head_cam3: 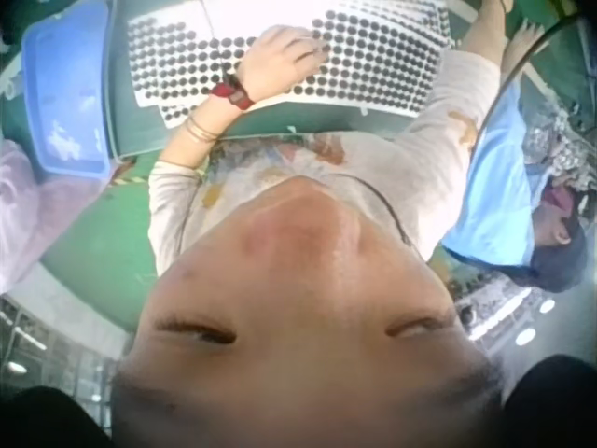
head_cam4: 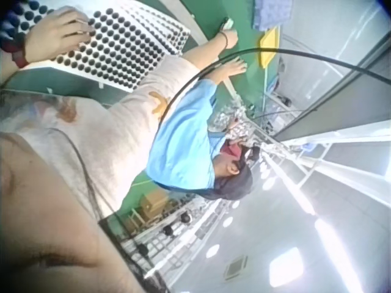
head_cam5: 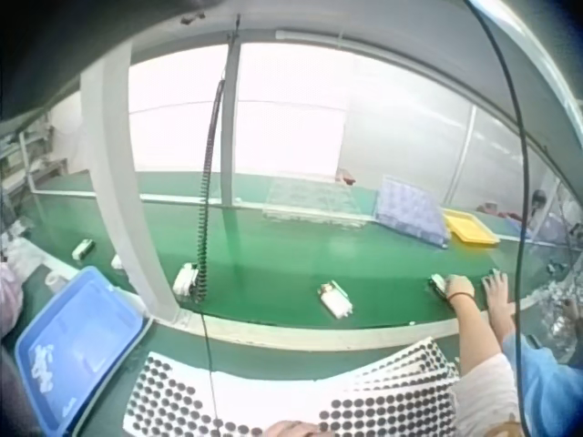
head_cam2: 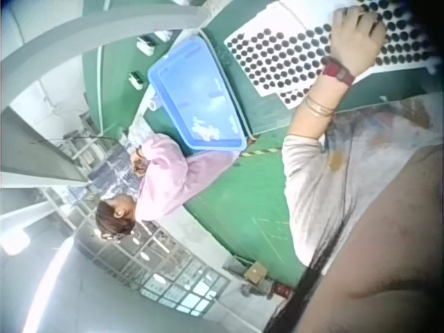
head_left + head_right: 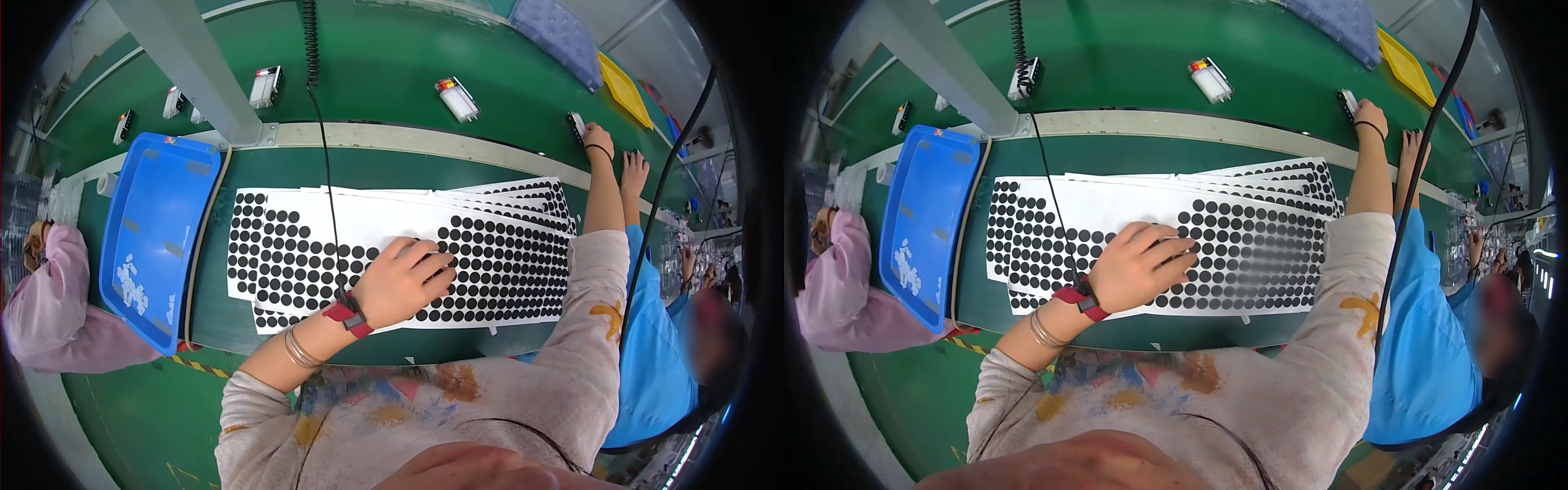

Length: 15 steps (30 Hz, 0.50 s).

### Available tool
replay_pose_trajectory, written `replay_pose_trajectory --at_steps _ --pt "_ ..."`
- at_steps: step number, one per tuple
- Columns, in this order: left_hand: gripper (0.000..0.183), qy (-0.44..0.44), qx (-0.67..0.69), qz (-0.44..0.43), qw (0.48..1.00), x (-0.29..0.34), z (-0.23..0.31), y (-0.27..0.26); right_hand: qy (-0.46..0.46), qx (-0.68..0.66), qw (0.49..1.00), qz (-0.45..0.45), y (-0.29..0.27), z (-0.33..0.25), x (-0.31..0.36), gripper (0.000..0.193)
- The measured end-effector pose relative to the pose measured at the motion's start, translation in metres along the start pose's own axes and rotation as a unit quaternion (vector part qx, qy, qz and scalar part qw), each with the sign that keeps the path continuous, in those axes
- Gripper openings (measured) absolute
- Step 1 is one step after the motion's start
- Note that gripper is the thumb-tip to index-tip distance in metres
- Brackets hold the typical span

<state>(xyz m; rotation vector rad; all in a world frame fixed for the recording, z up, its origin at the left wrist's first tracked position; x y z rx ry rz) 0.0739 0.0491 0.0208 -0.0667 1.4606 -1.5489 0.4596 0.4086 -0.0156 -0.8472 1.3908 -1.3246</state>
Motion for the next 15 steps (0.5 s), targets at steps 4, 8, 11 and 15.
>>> replay_pose_trajectory --at_steps 4,8,11,15 --pt "0.036 -0.021 0.009 -0.006 1.000 -0.007 -0.005 -0.002 -0.038 0.090 0.994 0.058 -0.049 -0.024 0.024 0.019" --pt "0.047 -0.061 0.002 -0.045 0.997 -0.015 -0.007 0.010 -0.093 -0.074 0.980 0.159 -0.100 -0.075 0.067 0.019" --pt "0.046 -0.057 0.012 -0.025 0.998 -0.017 -0.007 0.011 -0.082 -0.558 0.824 -0.046 -0.076 -0.103 0.114 0.022" --pt "0.043 -0.086 0.019 -0.038 0.995 -0.019 -0.013 0.012 -0.096 -0.801 0.534 -0.252 -0.106 -0.191 0.238 0.018"
Point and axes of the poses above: each hand's wrist, its own x-axis away from the middle knuckle, its own y-axis out of the palm, z = x × y, the point moved 10 cm from there along -x, towards the middle knuckle, and after that the axes turned 2 degrees about z, right-handed, at the moved point
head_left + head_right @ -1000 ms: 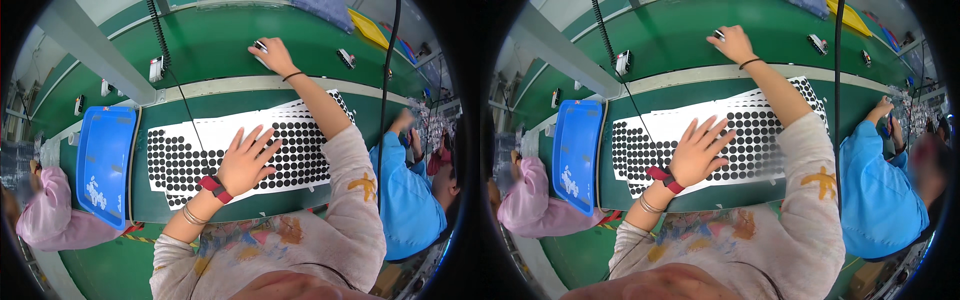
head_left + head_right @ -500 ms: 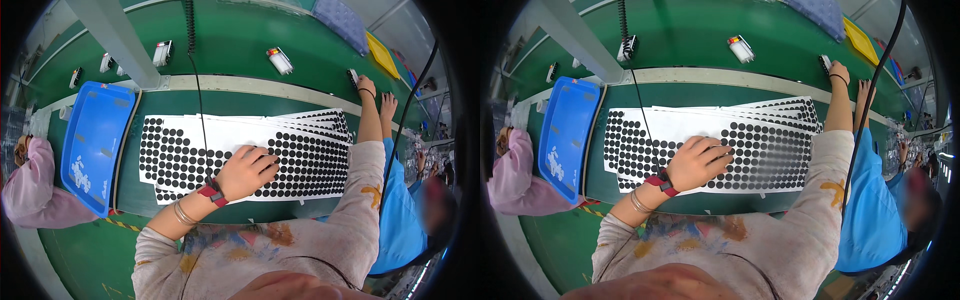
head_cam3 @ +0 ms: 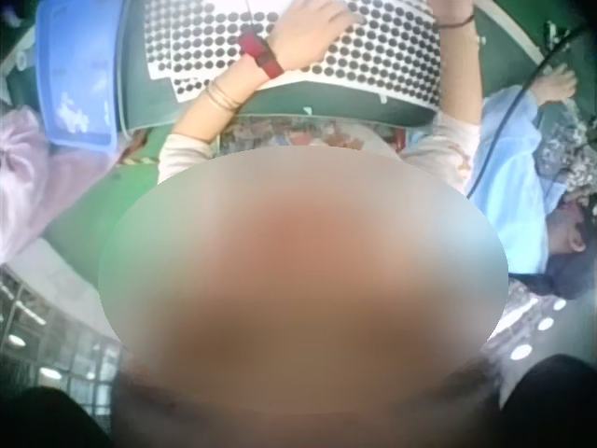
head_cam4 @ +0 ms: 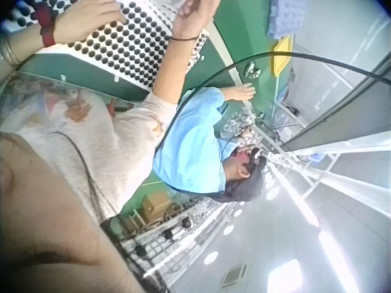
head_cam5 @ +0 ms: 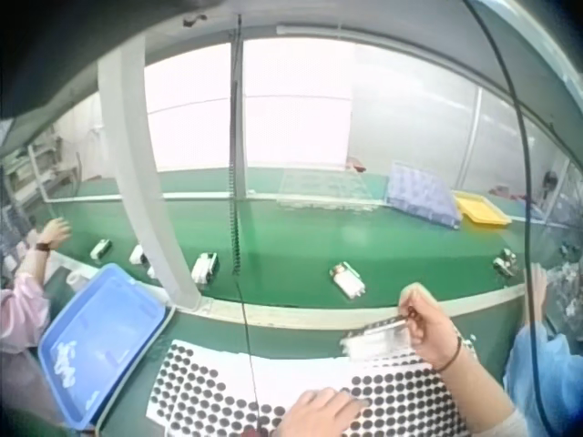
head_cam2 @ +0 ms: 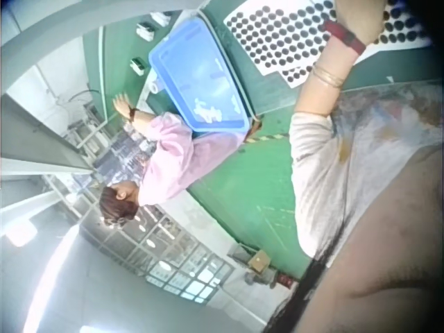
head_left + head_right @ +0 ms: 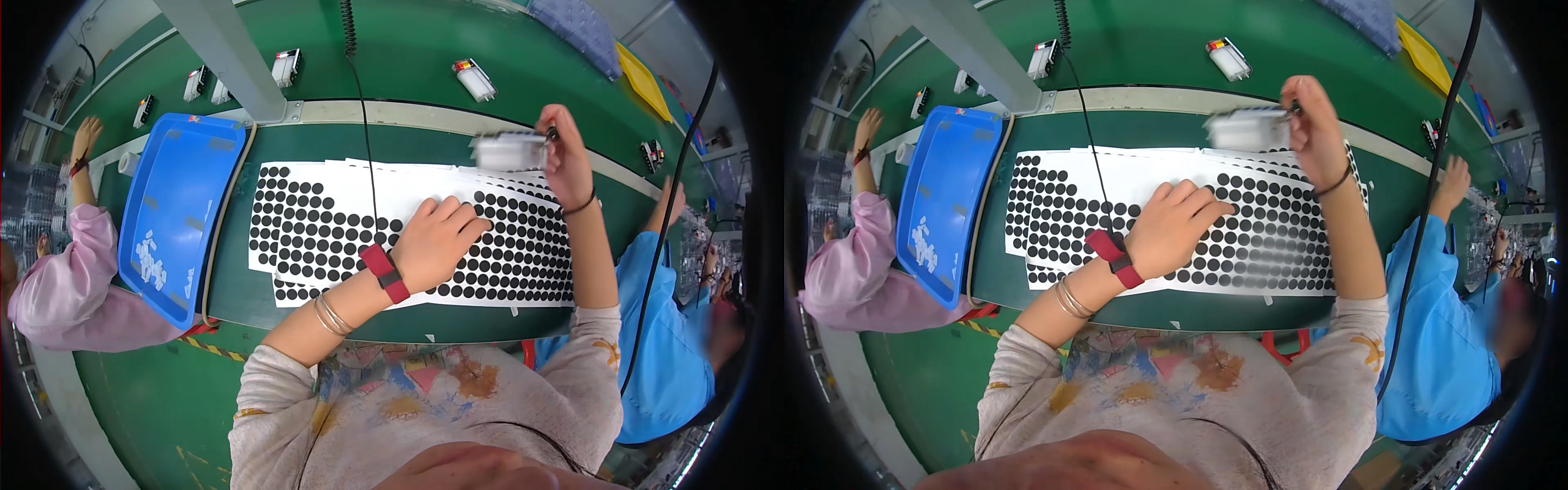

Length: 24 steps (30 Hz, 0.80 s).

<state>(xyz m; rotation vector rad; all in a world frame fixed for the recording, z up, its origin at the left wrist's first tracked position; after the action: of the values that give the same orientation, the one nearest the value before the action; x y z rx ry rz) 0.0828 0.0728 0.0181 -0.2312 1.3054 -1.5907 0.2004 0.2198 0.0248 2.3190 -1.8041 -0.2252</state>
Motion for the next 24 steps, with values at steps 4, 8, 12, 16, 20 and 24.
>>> replay_pose_trajectory --at_steps 4,8,12,16,20,24 --pt "0.026 0.006 0.075 0.054 0.996 0.004 -0.008 -0.008 0.058 -0.344 0.892 -0.289 0.091 0.002 0.051 0.038" --pt "0.019 0.022 0.066 0.103 0.992 0.003 -0.006 -0.026 0.107 -0.392 0.826 -0.391 0.118 0.009 0.081 0.043" --pt "0.016 -0.156 0.257 0.079 0.950 0.010 -0.041 -0.009 0.105 -0.365 0.839 -0.390 0.119 0.038 0.075 0.035" --pt "0.006 -0.228 0.363 0.192 0.883 0.020 -0.088 -0.035 0.137 -0.335 0.851 -0.380 0.119 0.053 0.071 0.034" --pt "0.009 -0.185 0.368 0.244 0.878 0.020 -0.089 -0.067 0.246 -0.205 0.905 -0.281 0.124 0.086 0.076 0.030" --pt "0.010 -0.058 0.213 0.174 0.960 0.000 -0.044 -0.086 0.241 -0.200 0.916 -0.249 0.118 0.088 0.071 0.032"
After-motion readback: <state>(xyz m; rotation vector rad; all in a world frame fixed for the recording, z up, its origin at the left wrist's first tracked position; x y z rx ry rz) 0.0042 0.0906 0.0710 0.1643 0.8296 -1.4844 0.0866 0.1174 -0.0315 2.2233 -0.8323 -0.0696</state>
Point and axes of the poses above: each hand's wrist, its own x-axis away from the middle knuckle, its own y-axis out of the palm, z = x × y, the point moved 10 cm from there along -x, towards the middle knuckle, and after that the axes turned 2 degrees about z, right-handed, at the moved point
